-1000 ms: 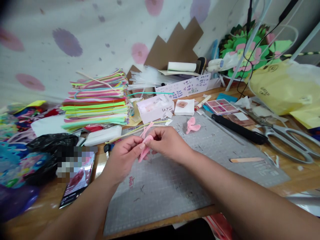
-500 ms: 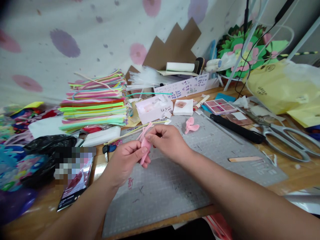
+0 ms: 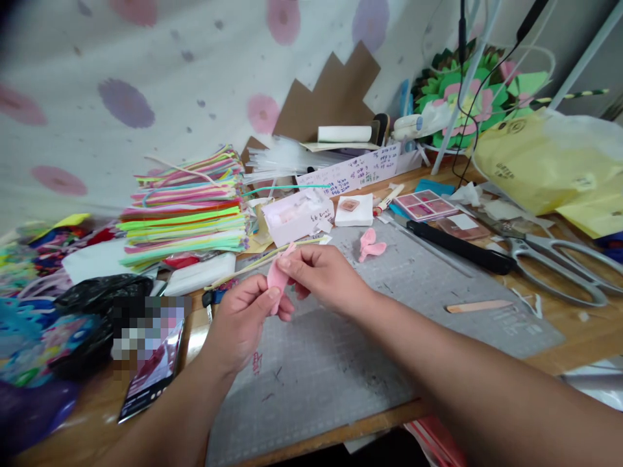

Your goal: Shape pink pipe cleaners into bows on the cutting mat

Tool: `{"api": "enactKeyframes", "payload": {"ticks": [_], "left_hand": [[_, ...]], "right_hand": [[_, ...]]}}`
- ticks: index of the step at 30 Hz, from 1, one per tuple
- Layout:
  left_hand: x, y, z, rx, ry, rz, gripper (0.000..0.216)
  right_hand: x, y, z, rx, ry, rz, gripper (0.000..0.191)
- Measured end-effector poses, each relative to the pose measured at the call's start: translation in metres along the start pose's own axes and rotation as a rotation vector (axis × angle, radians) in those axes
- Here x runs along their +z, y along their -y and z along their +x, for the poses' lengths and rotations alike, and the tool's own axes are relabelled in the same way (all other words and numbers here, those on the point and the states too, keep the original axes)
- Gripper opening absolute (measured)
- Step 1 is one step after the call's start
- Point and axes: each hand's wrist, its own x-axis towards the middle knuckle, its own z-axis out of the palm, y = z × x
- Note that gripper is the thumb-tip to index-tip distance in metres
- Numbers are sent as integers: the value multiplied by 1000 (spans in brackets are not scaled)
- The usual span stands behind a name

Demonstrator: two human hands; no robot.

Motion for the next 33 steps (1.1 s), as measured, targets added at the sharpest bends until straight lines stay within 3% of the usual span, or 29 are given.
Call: {"api": "enactKeyframes", "payload": {"ticks": [3,11,17,22,25,33], "left_hand": [[0,0,1,-4,-8,-22,23],[-2,1,1,-21,-58,-39,21],[-2,-3,2,-41,-53,-76,24],[-4,-2,3,-34,-6,-73,24],[-4,-2,3,-32,11,-77,14],[2,-8,0,-53,-66,-227,14]], "right_hand": [[0,0,0,23,86,-103,28],[1,1,0,-22,70,-370,21],[1,0,0,64,116,-212,23],[2,-2,1,71,30,-215,16],[3,-1,1,67,18,-213,14],[8,2,-1,80,103,-68,13]]}}
